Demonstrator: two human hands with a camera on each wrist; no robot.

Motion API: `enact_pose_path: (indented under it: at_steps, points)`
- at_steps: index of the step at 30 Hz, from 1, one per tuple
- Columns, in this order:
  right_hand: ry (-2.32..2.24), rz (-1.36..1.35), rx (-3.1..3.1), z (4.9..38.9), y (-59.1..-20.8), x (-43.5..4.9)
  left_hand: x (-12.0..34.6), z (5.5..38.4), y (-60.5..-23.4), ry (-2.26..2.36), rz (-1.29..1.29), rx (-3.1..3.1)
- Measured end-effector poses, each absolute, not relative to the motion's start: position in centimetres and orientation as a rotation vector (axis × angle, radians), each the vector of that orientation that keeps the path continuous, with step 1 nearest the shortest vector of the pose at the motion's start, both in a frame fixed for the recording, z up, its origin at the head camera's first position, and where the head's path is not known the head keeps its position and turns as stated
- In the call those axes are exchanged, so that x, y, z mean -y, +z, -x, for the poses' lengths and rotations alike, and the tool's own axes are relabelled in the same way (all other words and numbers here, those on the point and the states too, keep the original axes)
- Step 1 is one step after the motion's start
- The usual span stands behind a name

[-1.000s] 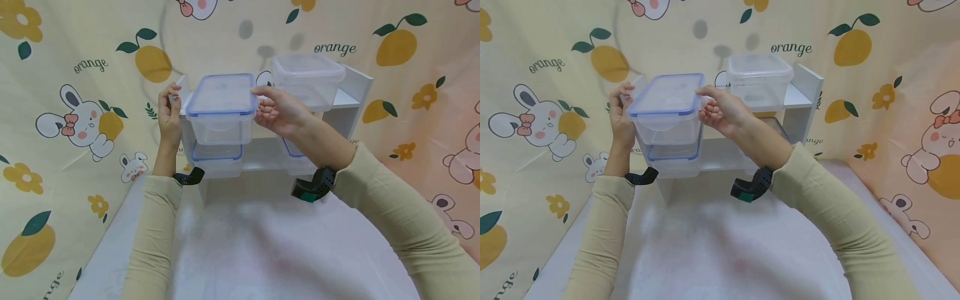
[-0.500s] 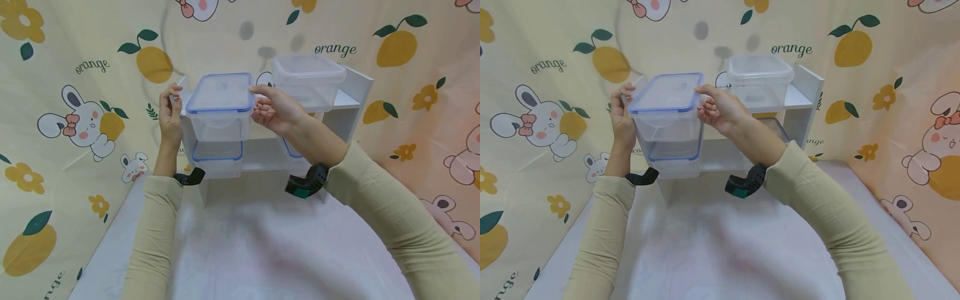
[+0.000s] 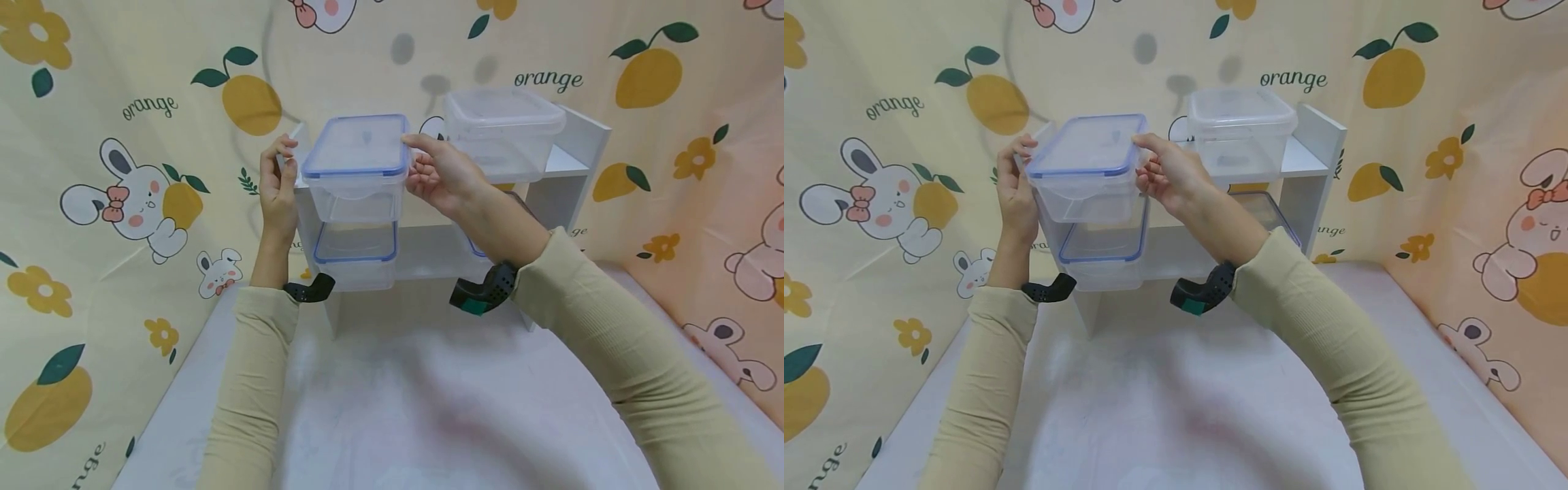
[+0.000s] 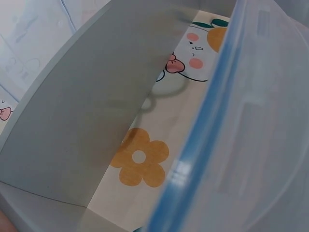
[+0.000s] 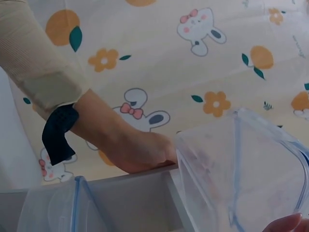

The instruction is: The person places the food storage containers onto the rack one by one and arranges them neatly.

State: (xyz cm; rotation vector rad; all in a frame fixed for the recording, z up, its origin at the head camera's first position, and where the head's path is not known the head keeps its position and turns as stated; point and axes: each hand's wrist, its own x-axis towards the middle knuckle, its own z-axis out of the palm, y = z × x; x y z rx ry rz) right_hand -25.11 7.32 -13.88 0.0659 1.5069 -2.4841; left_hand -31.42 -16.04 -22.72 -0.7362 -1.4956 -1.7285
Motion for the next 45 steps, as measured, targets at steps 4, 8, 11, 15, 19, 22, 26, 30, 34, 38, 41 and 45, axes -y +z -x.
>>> enact_pose_path:
  at_steps: [4, 8, 11, 15, 19, 22, 26, 30, 34, 38, 41, 45]
  points:
    - [-2.506, -0.070, -1.501, 25.4, -14.0, -7.3, 16.0, 31.4, -22.8, -1.732, 0.741, 1.494]
    - [-2.522, -0.072, -1.485, 25.7, -13.9, -7.2, 15.9, 31.4, -22.8, -1.722, 0.741, 1.501]
    - [-2.535, -0.080, -1.477, 25.9, -13.9, -7.1, 16.0, 31.4, -22.8, -1.716, 0.736, 1.507]
    - [-2.547, -0.102, -1.475, 26.2, -13.9, -6.9, 16.0, 31.4, -22.7, -1.721, 0.736, 1.499]
    - [-2.558, -0.131, -1.475, 26.5, -13.8, -6.8, 16.0, 31.5, -22.6, -1.725, 0.740, 1.485]
    - [-2.557, -0.154, -1.492, 26.6, -13.6, -6.6, 16.0, 31.5, -22.6, -1.722, 0.737, 1.481]
    - [-2.559, -0.193, -1.506, 26.8, -13.6, -6.5, 16.0, 31.4, -22.6, -1.722, 0.741, 1.477]
    - [-2.572, -0.207, -1.500, 27.1, -13.7, -6.4, 16.0, 31.3, -22.7, -1.717, 0.737, 1.485]
    - [-2.584, -0.207, -1.501, 27.4, -13.7, -6.1, 16.1, 31.4, -22.7, -1.717, 0.730, 1.485]
    - [-2.600, -0.209, -1.502, 27.9, -13.6, -5.9, 16.1, 31.5, -22.6, -1.720, 0.733, 1.487]
    - [-2.630, -0.204, -1.472, 28.2, -13.7, -5.7, 16.1, 31.5, -22.7, -1.723, 0.731, 1.491]
    - [-2.656, -0.196, -1.458, 28.6, -13.9, -5.4, 16.1, 31.4, -22.8, -1.728, 0.728, 1.496]
